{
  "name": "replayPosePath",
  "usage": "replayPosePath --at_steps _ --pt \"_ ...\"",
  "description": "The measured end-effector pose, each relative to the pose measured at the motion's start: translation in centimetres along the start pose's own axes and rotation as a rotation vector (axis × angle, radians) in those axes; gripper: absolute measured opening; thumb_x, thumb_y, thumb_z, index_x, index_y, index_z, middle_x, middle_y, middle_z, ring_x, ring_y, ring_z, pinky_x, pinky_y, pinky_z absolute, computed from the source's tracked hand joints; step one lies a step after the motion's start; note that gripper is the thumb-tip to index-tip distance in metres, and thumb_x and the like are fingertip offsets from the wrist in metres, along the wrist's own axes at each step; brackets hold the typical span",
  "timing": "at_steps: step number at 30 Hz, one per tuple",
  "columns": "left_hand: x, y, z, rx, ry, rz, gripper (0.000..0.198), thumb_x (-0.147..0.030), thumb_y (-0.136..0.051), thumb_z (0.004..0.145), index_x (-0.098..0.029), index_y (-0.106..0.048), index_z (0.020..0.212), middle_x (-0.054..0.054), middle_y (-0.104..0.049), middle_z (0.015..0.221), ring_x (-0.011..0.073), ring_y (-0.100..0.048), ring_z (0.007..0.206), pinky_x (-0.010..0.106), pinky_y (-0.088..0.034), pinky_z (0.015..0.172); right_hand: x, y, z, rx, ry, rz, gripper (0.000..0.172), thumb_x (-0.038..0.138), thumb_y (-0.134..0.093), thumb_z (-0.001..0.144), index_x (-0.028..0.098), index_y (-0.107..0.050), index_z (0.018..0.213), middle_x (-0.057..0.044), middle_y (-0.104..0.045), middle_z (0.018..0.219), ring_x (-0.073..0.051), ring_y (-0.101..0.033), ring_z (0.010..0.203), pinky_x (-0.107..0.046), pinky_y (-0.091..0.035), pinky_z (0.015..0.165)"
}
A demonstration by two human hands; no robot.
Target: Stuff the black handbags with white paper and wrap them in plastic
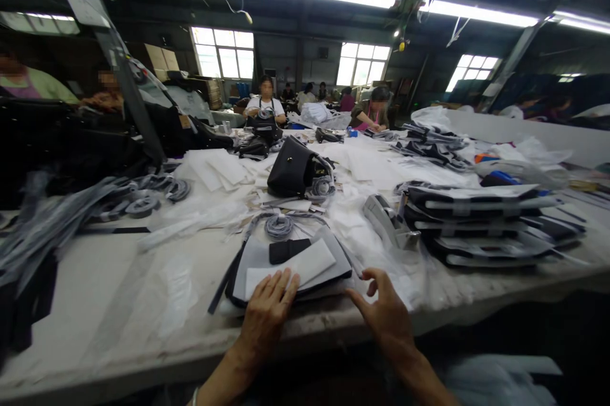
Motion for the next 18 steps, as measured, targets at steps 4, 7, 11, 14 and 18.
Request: replayPosePath --at_steps 4,7,11,14,18 --pt "-0.1 0.4 0.3 0.037 -0.037 0.012 0.047 -0.008 -0.037 0.097 -0.018 -0.056 0.138 0.009 -0.063 0.136 0.0239 -0.061 0.121 0.038 -0.045 0.101 7.2 -0.3 -0.3 0.093 0.729 -0.226 0.047 0.031 -0.068 0.089 0.021 -0.056 0.133 -0.014 -0.061 0.135 -0.033 -0.053 0.130 -0.055 -0.044 0.107" --pt "-0.3 0.5 0.1 0.075 -0.051 0.057 0.050 -0.006 -0.037 0.094 -0.018 -0.054 0.140 0.010 -0.063 0.136 0.0243 -0.060 0.122 0.039 -0.045 0.102 9.0 -3.4 -0.3 0.237 0.972 -0.286 0.045 0.020 -0.058 0.093 0.018 -0.054 0.138 -0.012 -0.058 0.142 -0.030 -0.043 0.140 -0.055 -0.035 0.116" --pt "-0.8 -0.2 -0.2 0.182 -0.130 0.196 0.055 -0.003 -0.037 0.090 -0.014 -0.051 0.142 0.012 -0.059 0.141 0.0285 -0.057 0.126 0.045 -0.043 0.105 6.8 -6.1 -0.1 0.245 1.086 -0.254 0.037 0.014 -0.041 0.099 0.015 -0.062 0.130 -0.011 -0.068 0.128 -0.024 -0.057 0.128 -0.046 -0.047 0.109" --pt "-1.3 -1.2 -0.2 0.268 -0.185 0.273 0.056 -0.003 -0.037 0.088 -0.011 -0.050 0.142 0.017 -0.058 0.140 0.0316 -0.058 0.124 0.048 -0.045 0.102 5.3 -6.4 -0.5 0.208 1.097 -0.241 0.040 0.012 -0.036 0.100 0.015 -0.062 0.130 -0.010 -0.068 0.129 -0.025 -0.056 0.128 -0.045 -0.049 0.107" --pt "-1.5 -2.3 0.3 0.310 -0.229 0.324 0.051 -0.004 -0.036 0.089 -0.004 -0.052 0.138 0.024 -0.062 0.132 0.0332 -0.064 0.116 0.047 -0.050 0.094 5.3 -6.8 -1.4 0.136 1.033 -0.259 0.039 0.012 -0.037 0.100 0.014 -0.064 0.127 -0.009 -0.068 0.129 -0.026 -0.056 0.128 -0.046 -0.046 0.108"
Point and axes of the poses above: each hand's wrist, its own z-axis towards the middle knuckle, its own y-axis out of the back of the hand, x = y × z, the point moved 5 cm from there along z, towards the middle knuckle
